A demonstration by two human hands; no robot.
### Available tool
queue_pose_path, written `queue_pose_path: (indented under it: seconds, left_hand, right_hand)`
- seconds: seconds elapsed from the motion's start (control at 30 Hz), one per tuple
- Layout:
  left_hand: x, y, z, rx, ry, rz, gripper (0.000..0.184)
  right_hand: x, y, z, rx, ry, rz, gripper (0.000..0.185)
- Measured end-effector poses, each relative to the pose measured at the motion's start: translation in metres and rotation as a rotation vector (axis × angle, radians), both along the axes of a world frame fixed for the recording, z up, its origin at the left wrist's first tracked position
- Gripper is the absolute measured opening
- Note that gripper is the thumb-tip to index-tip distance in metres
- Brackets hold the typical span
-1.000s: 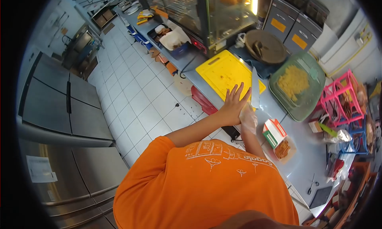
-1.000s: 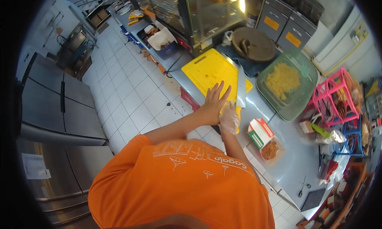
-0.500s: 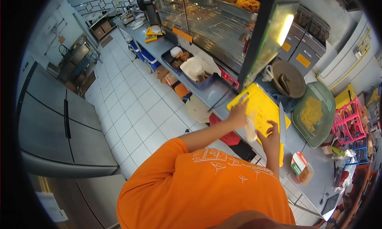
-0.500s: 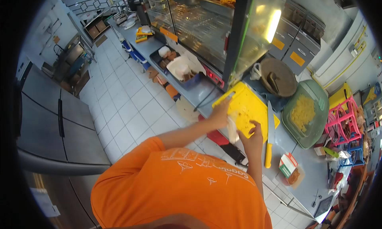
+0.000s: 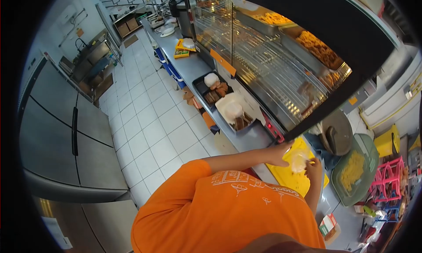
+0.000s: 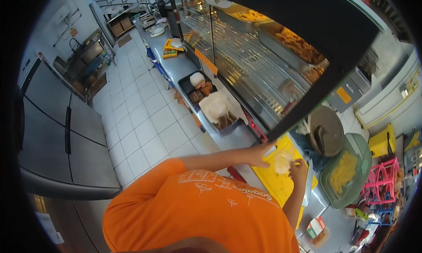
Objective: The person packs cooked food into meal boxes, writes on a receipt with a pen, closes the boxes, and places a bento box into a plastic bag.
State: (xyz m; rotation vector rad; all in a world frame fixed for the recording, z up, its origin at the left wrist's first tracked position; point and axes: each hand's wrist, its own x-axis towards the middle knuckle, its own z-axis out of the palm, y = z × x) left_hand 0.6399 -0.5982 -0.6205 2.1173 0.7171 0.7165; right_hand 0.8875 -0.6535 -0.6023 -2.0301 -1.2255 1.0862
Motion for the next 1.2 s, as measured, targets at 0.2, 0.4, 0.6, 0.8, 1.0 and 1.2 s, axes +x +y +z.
queue_pose_path:
  seconds: [0.2,0.4,0.6,0.8,1.0,1.2]
  left_hand:
    - [-0.204,0.135,0.173,0.095,-0.439,0.295,0.027]
    - [-0.323,0.281,0.406,0.319,-0.632,0.723,0.034]
    - [-0.325,0.317,0.417,-0.056,-0.904,0.135,0.048]
    - [-0.356,0.295,0.402,-0.189,-0.906,-0.637,0.035]
    - [-0.267,0.275,0.399,0.149,-0.845,-0.209,0.056]
    - [-0.241,0.26,0.383,0.667,-0.751,0.447,0.063]
  right_hand:
    - [0.022,0.0,-0.039,0.188,-0.173,-0.376,0.07]
    - [-0.112,-0.02,0.006,0.34,0.099,-0.556,0.048]
    - [-0.204,-0.019,0.025,0.319,0.051,-0.647,0.038]
    - [-0.248,-0.061,0.046,0.342,0.075,-0.829,0.034]
    - [-0.273,-0.056,0.052,0.38,0.023,-0.835,0.032]
    - [-0.298,-0.027,0.062,0.392,0.068,-0.684,0.033]
